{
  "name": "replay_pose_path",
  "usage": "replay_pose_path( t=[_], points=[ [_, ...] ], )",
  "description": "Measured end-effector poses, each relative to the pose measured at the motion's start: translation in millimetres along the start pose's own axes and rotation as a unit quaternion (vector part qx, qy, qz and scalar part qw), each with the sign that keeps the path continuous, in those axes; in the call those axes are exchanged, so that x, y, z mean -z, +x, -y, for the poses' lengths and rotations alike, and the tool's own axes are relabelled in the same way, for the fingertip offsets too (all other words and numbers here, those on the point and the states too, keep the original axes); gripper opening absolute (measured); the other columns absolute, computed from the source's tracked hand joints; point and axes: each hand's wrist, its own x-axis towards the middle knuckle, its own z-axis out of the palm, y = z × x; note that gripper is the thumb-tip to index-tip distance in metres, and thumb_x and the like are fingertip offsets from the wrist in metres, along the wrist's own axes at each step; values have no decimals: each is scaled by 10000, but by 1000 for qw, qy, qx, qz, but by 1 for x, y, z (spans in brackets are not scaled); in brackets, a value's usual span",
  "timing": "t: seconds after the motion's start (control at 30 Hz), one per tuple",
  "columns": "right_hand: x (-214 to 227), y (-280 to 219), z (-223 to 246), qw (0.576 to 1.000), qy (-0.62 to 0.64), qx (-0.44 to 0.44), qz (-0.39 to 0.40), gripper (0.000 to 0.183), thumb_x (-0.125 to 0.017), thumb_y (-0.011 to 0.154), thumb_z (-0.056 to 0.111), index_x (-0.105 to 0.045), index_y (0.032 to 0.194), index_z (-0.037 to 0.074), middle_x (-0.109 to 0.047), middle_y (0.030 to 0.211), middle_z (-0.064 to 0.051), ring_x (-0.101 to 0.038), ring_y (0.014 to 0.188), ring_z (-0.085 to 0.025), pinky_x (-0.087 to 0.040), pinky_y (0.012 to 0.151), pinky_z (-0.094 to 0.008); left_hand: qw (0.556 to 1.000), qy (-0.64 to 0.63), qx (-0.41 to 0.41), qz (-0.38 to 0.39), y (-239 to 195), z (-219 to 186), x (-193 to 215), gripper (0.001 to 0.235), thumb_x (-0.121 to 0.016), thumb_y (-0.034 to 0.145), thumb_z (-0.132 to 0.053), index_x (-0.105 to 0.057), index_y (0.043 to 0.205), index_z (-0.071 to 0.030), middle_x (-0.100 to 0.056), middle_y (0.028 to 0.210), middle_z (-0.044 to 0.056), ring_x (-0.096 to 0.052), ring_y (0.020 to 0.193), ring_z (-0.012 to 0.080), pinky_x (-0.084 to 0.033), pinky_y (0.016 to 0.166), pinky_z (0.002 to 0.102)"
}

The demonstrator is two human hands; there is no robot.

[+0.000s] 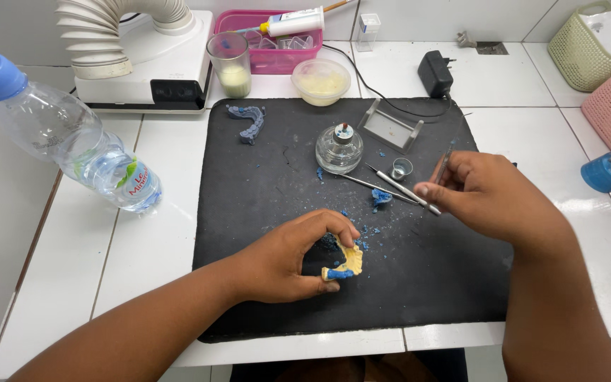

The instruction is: The person holds a dental cast in the left hand and uses a metal spatula to apply blue wax to the inner surface. The person repeatedly heats the spatula tip over a small flame and smooths the wax along the cast. The cast is rotated to access different areas, and excess wax is scraped off onto the work surface.

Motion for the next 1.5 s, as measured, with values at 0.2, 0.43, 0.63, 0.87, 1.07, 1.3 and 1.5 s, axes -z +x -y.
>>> replay_pose_path(
  t=[0.2,0.43,0.63,0.87,1.07,1.3,1.5],
  points=[
    [5,28,-30,985,-128,-32,114,455,-807,820,432,-707,737,-4,-685,624,-126,-606,593,-225,-490,602,-399,985,127,103,57,2,-13,3,650,-907,681,-178,-571,1237,-211,-641,1273,-32,-484,1350,183,-229,1077,419],
    [-5,41,-38,973,-138,-113,148,414,-831,826,455,-747,828,50,-722,691,-89,-680,670,-215,-513,645,-353,972,155,156,85,2,-20,9,711,-897,666,-201,-535,1278,-213,-654,1255,-55,-505,1333,146,-236,1042,402],
    [-6,40,-36,972,-142,-95,162,408,-811,840,464,-766,833,59,-736,709,-86,-697,686,-209,-519,641,-348,967,164,161,110,5,-25,11,841,-938,617,-265,-522,1348,-228,-651,1250,-28,-488,1325,170,-259,1032,396],
    [-4,39,-34,969,-146,-103,171,484,-791,846,517,-766,822,34,-744,713,-123,-700,664,-247,-536,609,-365,980,184,42,64,5,-29,11,812,-937,650,-356,-548,1337,-170,-627,1267,30,-504,1312,231,-281,1064,443],
    [2,40,-35,970,-180,-105,127,656,-676,845,692,-776,866,44,-767,754,-147,-744,730,-276,-566,696,-416,887,369,-162,-226,-21,-41,17,587,-925,835,-346,-558,1259,-174,-609,1297,27,-580,1301,246,-387,1086,427],
    [5,38,-38,979,-169,-71,85,640,-667,839,694,-745,841,58,-734,775,-140,-745,751,-299,-576,728,-445,625,419,-56,-656,-68,-45,100,879,-859,927,-522,-295,1422,-64,-390,1378,157,-487,1365,299,-450,983,413],
    [3,33,-35,985,-159,-53,46,659,-674,850,695,-749,806,42,-718,723,-144,-715,763,-309,-566,735,-464,723,460,-210,-471,-52,-16,67,411,-786,950,-204,-480,1218,-147,-565,1275,74,-589,1226,265,-517,1006,436]
  ],
)
